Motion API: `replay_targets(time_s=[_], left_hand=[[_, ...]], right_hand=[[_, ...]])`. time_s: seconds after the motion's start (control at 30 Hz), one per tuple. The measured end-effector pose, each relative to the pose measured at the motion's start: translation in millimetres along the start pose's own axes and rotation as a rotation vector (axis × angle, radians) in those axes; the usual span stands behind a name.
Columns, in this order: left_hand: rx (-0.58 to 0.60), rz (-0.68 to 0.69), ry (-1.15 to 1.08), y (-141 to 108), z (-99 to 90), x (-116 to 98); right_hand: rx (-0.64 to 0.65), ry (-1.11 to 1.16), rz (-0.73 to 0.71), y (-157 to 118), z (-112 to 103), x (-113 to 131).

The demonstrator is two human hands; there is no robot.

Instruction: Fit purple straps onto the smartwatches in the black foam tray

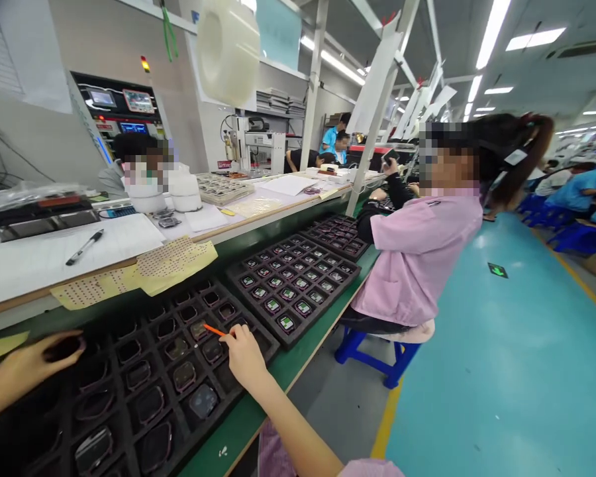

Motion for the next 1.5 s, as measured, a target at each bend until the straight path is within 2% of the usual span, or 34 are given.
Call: replay_targets(time_s=[0.03,0.1,0.2,0.27,0.4,0.5,0.6,0.67,0.77,0.83,0.9,0.97,1.03,1.2,1.3,1.4,1.5], left_hand=[[-0.011,0.016,0.016,0.6,-3.1,-17.3],[0.09,0.024,0.016,3.5,-2.9,-46.4],[0.237,0.038,-0.056,9.2,-1.7,-68.2],[0.272,0.003,-0.091,12.2,-2.6,-66.3],[0.283,-0.095,-0.187,9.8,-3.9,-47.2],[0.219,-0.143,-0.32,-1.5,-6.3,-37.6],[0.106,-0.178,-0.495,-22.7,-6.7,-41.0],[0.054,-0.192,-0.61,-41.3,-2.2,-53.8],[0.061,-0.219,-0.871,-71.5,10.7,-89.3],[0.146,-0.298,-1.332,-91.9,22.7,-120.6],[0.25,-0.355,-1.655,-110.8,30.1,-153.5],[0.339,-0.378,-1.828,-127.0,32.3,-180.9],[0.4,-0.381,-1.93,-139.6,32.0,-199.6],[0.457,-0.362,-2.068,-155.4,30.8,-215.3],[0.471,-0.334,-2.077,-157.6,32.0,-219.2],[0.444,-0.355,-2.089,-158.1,34.3,-224.1],[0.414,-0.433,-2.092,-159.7,37.6,-228.9]], right_hand=[[0.001,0.01,0.002,-0.9,-1.3,0.7],[0.003,0.032,0.003,-2.6,-3.7,2.0],[0.008,0.086,0.0,-5.7,-5.9,2.8],[0.008,0.123,0.005,-8.4,-6.1,1.7],[0.002,0.131,0.022,-14.9,-4.9,-4.0],[-0.007,0.144,0.01,-18.6,-5.8,-7.0],[-0.071,0.163,-0.009,-18.2,-13.8,-2.8],[-0.102,0.227,-0.039,-14.4,-19.5,8.9],[-0.058,0.376,-0.093,-2.9,-19.6,40.4],[-0.014,0.447,-0.159,6.5,-15.2,66.8],[0.034,0.497,-0.262,14.9,-9.4,92.1],[0.084,0.547,-0.35,20.6,-4.1,110.3],[0.11,0.597,-0.396,23.5,-2.1,119.7],[0.049,0.696,-0.454,21.4,-10.3,124.5],[-0.008,0.709,-0.425,17.5,-13.8,126.2],[-0.062,0.643,-0.385,12.5,-13.7,130.5],[-0.097,0.514,-0.395,7.1,-10.9,136.1]])
Point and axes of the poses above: each hand's wrist, its own y-axis towards the middle knuckle, its own z-axis out of the palm, x = y × z, the point moved 5 cm from there along y, towards the middle knuckle, and after that the axes turned 12 degrees about y, right-handed, at the moved point
